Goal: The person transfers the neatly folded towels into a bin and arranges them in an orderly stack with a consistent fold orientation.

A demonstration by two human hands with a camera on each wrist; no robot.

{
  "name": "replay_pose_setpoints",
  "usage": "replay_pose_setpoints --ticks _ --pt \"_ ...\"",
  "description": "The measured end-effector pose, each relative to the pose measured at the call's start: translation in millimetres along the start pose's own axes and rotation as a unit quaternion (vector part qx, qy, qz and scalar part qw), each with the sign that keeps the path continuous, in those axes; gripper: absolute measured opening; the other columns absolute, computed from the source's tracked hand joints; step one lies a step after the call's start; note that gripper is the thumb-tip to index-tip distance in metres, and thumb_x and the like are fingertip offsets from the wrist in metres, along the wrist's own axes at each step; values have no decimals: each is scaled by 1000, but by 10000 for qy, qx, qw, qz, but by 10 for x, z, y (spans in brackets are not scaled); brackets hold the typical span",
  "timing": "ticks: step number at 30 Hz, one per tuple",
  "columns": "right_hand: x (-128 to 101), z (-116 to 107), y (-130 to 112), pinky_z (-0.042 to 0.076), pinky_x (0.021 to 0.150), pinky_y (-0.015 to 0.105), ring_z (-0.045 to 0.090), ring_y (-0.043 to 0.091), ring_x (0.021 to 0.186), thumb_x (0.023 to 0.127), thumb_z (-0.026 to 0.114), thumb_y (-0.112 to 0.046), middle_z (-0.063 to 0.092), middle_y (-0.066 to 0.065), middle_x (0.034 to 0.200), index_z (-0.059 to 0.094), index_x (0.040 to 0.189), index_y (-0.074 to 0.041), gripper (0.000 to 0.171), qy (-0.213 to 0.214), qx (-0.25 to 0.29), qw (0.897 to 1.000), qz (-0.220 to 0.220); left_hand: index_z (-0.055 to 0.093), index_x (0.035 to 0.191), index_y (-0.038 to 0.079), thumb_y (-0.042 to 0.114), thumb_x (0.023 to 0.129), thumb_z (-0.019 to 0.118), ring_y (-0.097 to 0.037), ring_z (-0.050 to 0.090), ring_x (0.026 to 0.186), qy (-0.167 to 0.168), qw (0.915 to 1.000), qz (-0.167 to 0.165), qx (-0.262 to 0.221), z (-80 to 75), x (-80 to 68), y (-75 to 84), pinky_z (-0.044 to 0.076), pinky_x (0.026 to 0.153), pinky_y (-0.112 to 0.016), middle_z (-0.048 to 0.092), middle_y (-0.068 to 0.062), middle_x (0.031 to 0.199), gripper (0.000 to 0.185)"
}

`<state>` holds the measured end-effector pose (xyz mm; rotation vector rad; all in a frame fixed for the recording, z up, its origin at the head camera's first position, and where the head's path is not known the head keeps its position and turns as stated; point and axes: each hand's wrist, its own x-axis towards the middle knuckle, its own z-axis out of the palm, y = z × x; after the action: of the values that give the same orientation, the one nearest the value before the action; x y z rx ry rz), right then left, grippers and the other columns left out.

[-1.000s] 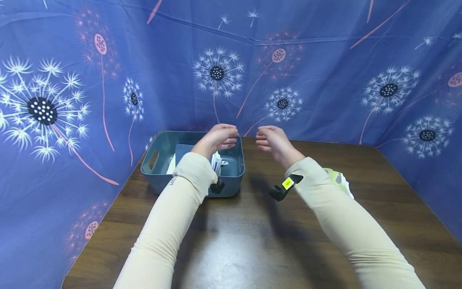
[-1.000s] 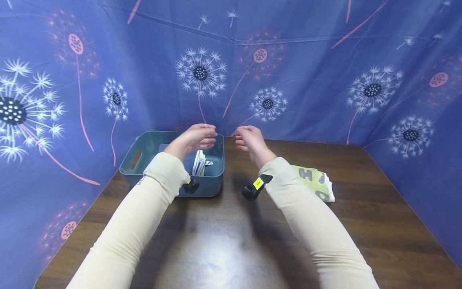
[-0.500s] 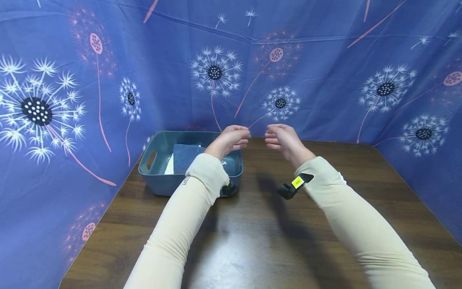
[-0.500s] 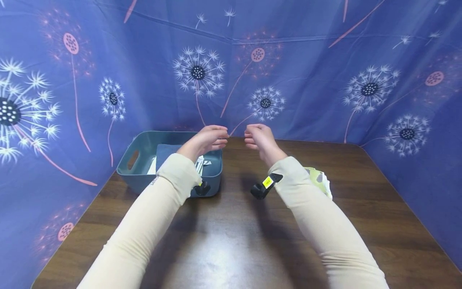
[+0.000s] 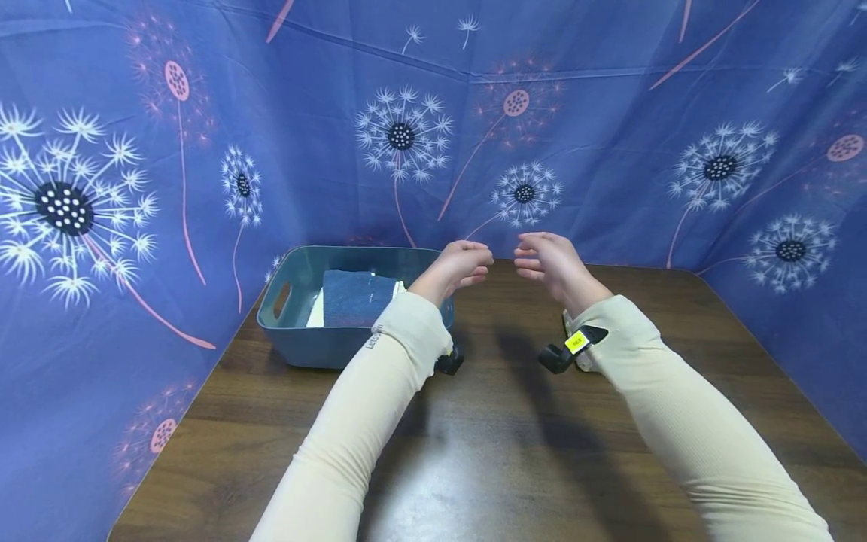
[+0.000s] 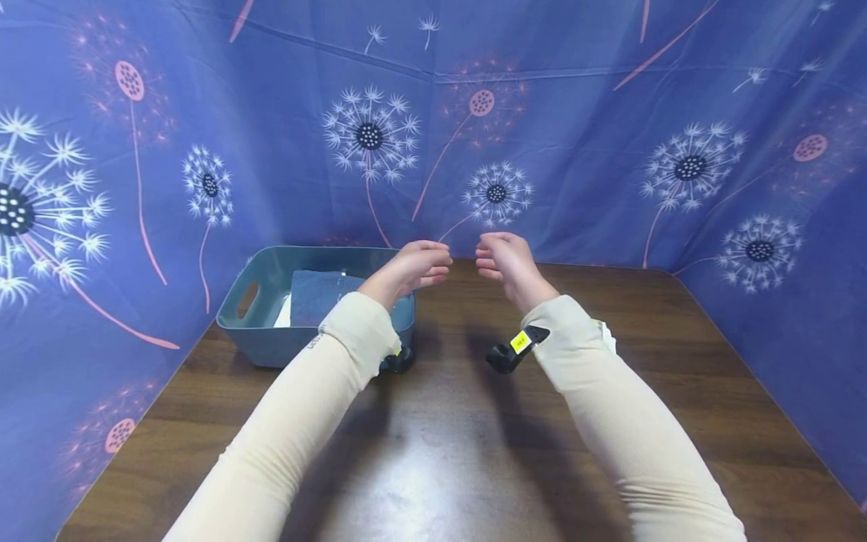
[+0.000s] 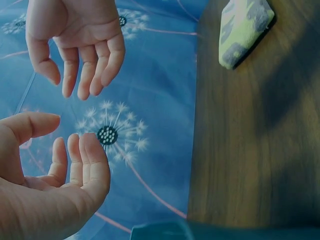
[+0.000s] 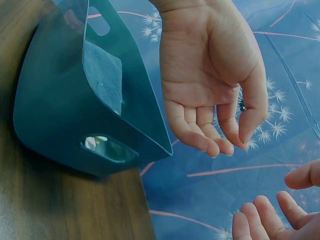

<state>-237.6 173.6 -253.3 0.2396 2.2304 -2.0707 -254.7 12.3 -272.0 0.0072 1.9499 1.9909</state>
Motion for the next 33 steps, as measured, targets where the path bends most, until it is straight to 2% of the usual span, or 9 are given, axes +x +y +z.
replay_pose_setpoints --ticks 6,10,13,19,27,33 --pt "-28 -133 -7 44 93 34 56 12 84 97 47 -22 48 12 112 34 140 2 51 21 127 9999 27 55 119 1 4 86 58 -19 60 87 30 9999 92 -49 174 22 -43 50 81 -28 59 -7 99 34" --pt "-50 -229 -6 50 81 26 56 11 83 97 47 -21 47 11 111 32 141 2 51 43 247 9997 61 56 120 0 3 86 57 -22 60 93 -11 9999 138 -65 290 41 -90 50 84 -30 59 -7 99 34" --pt "-64 -307 1 51 72 22 57 10 81 97 47 -21 47 9 107 31 141 1 51 84 310 9994 94 56 117 0 2 84 58 -22 60 91 31 9997 182 -135 380 62 -132 50 83 -31 58 -7 96 33" --pt "-79 -469 22 51 79 26 58 9 78 97 48 -21 48 10 109 33 140 1 51 230 346 9991 117 59 110 1 2 83 60 -22 60 87 207 9991 270 -249 575 90 -207 51 79 -30 58 -5 91 27" --pt "-69 -636 55 52 74 25 60 9 73 97 48 -20 58 -1 85 41 128 -3 36 159 676 9975 139 61 104 4 5 84 62 -20 61 83 374 9986 271 -245 800 141 -279 52 76 -29 60 -5 89 21" --pt "-50 -771 98 53 70 24 62 9 70 97 46 -19 62 -3 77 49 108 -11 14 115 921 9956 120 61 100 5 5 84 64 -18 61 78 381 9980 363 -364 1010 236 -345 53 76 -30 60 -3 83 16"
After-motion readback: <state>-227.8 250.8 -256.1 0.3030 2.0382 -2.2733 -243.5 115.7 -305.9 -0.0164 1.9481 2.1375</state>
